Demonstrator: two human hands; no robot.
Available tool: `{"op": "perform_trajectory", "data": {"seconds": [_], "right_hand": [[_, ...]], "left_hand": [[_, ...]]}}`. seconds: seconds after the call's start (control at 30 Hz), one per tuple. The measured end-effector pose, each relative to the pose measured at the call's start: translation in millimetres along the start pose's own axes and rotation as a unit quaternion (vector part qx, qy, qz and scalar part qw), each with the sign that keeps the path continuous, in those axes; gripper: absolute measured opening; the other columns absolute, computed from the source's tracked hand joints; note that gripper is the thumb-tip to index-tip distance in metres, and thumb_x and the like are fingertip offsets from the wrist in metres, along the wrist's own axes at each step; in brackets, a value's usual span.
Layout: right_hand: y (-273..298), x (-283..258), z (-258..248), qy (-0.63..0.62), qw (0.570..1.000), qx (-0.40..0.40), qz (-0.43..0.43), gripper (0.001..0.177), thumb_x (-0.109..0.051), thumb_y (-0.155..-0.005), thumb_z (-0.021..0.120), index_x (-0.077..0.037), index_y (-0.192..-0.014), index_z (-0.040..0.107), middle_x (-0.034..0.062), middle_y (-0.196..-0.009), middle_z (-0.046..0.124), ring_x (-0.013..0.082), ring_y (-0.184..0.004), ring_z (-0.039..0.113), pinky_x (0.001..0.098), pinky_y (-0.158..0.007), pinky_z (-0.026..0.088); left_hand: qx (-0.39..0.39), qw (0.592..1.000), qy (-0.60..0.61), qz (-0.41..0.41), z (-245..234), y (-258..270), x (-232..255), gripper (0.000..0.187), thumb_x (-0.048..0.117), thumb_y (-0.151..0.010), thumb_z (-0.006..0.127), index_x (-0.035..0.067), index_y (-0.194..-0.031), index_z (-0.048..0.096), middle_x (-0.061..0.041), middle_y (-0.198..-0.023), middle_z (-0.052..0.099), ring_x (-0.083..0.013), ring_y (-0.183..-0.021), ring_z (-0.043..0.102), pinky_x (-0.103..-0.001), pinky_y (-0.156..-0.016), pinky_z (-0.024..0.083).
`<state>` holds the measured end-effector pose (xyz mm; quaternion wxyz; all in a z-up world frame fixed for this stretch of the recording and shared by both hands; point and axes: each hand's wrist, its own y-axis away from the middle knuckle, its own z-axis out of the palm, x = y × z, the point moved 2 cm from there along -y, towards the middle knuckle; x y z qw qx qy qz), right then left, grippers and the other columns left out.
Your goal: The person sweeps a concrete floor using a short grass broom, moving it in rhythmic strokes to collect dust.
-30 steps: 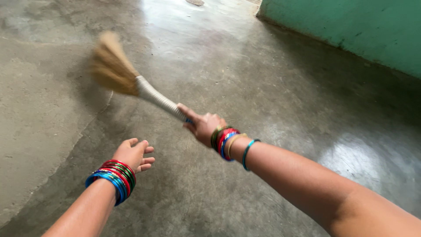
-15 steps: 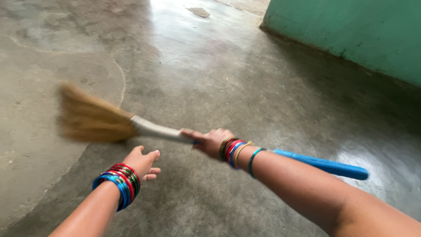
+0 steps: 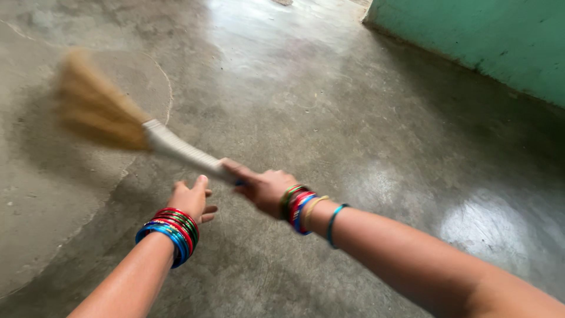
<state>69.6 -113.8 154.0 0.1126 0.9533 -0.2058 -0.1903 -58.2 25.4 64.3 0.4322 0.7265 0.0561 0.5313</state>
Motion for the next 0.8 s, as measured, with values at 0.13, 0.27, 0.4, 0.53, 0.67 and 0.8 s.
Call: {"op": "perform_trajectory", "data": {"seconds": [0.13,0.27,0.4,0.53,0.67,0.8], "right_hand": [[-28.0,-42.5,18.7,-0.002,0.994,-0.037,-0.101,0.061,-0.053,-0.101,0.048,-0.048,-0.157,0.024,0.0135,-0.095,0.077,0.0403,-0.078,0.072,0.0519,-0.066,0.058],[-73.9,-64.8,39.3,-0.039,0.988,-0.069,-0.133,0.063,-0.053,-0.099,0.049,-0.048,-0.156,0.024,0.0055,-0.104,0.078,0.039,-0.076,0.074,0.0513,-0.065,0.059],[-112.9,-70.1,59.1,-0.071,0.984,-0.075,-0.145,0.064,-0.054,-0.097,0.049,-0.049,-0.156,0.025,0.0048,-0.108,0.078,0.0376,-0.079,0.075,0.0499,-0.068,0.06],[-134.9,-69.7,67.0,-0.064,0.985,-0.099,-0.129,0.067,-0.055,-0.097,0.049,-0.049,-0.158,0.021,0.0106,-0.106,0.078,0.0401,-0.083,0.073,0.0512,-0.072,0.059],[-138.1,-71.8,55.6,-0.04,0.984,-0.092,-0.147,0.06,-0.052,-0.103,0.042,-0.045,-0.159,0.019,0.0126,-0.107,0.076,0.0409,-0.08,0.073,0.0544,-0.069,0.057],[-134.8,-79.4,40.8,-0.024,0.983,-0.13,-0.124,0.06,-0.048,-0.102,0.042,-0.047,-0.158,0.02,0.0141,-0.101,0.075,0.0406,-0.079,0.073,0.0538,-0.068,0.058]], "left_hand": [[0.154,0.987,-0.03,0.04,-14.0,-24.2,-4.3,0.065,0.035,-0.1,0.062,-0.016,-0.139,0.049,-0.032,-0.13,0.066,-0.0401,-0.108,0.071,-0.05,-0.09,0.06],[0.277,0.958,-0.045,0.055,-56.0,-64.3,-26.2,0.065,0.029,-0.102,0.058,-0.018,-0.139,0.035,-0.038,-0.132,0.057,-0.0442,-0.118,0.064,-0.047,-0.1,0.052],[0.3,0.948,0.068,0.084,-70.9,-101.9,-39.3,0.057,0.029,-0.103,0.052,-0.009,-0.143,0.039,-0.03,-0.137,0.058,-0.039,-0.118,0.066,-0.045,-0.096,0.056],[0.231,0.92,0.261,0.176,-65.4,-110.5,-38.4,0.06,0.035,-0.105,0.042,0.014,-0.156,0.019,-0.019,-0.134,0.059,-0.035,-0.109,0.07,-0.045,-0.083,0.06],[0.108,0.887,0.431,0.126,-48.1,-91.3,-23.2,0.056,0.041,-0.104,0.032,0.031,-0.155,0.013,-0.017,-0.119,0.065,-0.0339,-0.095,0.069,-0.048,-0.08,0.061],[0.083,0.838,0.528,0.111,-33.1,-84.3,-25.6,0.054,0.05,-0.106,0.026,0.015,-0.147,0.033,-0.014,-0.112,0.066,-0.0309,-0.092,0.068,-0.05,-0.087,0.06]]}}
